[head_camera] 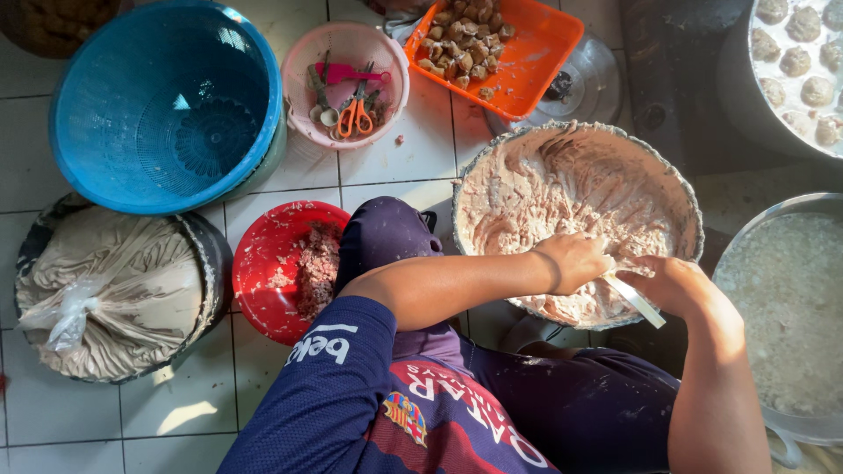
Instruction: The person scoops a thick pinkish paste from a large bowl into a red bowl, then uses scissors to cut small pieces of the paste from the large bowl. The person also uses a slotted spoon to stir boiling liquid in a pot containing round food items.
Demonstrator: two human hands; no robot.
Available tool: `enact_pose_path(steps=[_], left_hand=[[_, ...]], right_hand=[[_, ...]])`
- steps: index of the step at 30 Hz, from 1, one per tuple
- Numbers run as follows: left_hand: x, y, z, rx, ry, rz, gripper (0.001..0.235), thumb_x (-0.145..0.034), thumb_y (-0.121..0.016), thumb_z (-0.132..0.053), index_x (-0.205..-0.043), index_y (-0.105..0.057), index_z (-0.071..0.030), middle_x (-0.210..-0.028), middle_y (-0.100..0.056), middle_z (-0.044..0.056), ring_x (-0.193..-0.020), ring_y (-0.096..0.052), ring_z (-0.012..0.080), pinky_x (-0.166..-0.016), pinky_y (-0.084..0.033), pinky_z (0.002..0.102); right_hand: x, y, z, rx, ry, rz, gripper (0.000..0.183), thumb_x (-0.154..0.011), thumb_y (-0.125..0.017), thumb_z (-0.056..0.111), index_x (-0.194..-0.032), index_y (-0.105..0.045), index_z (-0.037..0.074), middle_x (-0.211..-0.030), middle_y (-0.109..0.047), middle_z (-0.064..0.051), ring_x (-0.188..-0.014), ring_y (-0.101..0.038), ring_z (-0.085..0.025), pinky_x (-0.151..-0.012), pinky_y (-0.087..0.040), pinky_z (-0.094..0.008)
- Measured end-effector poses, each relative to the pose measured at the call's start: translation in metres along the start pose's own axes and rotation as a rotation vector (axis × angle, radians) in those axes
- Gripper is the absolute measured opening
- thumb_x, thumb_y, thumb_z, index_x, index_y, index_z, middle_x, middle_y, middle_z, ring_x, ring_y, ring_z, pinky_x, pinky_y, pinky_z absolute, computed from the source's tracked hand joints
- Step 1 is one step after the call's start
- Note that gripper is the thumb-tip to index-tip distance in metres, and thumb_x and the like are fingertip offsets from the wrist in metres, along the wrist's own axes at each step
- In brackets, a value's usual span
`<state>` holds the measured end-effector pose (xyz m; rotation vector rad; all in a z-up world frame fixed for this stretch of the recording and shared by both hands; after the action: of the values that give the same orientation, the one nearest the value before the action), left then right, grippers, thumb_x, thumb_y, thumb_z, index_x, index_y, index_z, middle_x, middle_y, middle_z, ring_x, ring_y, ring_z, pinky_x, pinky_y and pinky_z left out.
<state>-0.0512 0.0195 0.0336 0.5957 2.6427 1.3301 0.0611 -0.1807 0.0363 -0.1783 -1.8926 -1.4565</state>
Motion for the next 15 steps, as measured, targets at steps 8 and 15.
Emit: enact_pose_path(steps=[8,15], left_hand=[[-0.005,-0.003,0.0,0.009,-0.005,-0.028,0.033,-0.085,-0.064,-0.014,-0.117,-0.07,-0.019,-0.121,-0.06,0.016,-0.117,-0.061,0.034,-0.094,-0.054,0.047],[-0.017,-0.013,0.011,-0.021,0.001,-0.102,0.022,-0.093,-0.056,-0.025,-0.108,-0.071,-0.021,-0.11,-0.069,0.011,-0.114,-0.065,0.0308,-0.094,-0.053,0.048]], right_hand=[[-0.003,-0.004,-0.006,-0.008,0.012,-0.006,0.059,-0.089,-0.067,0.058,-0.136,-0.07,0.023,-0.128,-0.073,-0.012,-0.121,-0.067,-0.034,-0.104,-0.052,-0.042],[0.002,0.005,0.001,-0.024,0.025,0.0,0.051,-0.09,-0.067,0.053,-0.132,-0.073,0.024,-0.125,-0.076,-0.01,-0.118,-0.07,-0.033,-0.102,-0.054,-0.042]])
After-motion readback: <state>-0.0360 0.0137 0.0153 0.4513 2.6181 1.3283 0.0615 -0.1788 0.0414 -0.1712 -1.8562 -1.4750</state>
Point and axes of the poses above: each hand's wrist, its own x-axis away from the middle knuckle, its own y-axis out of the back of the hand, z = x × y, the point moved 2 cm from there along -x, towards the middle knuckle
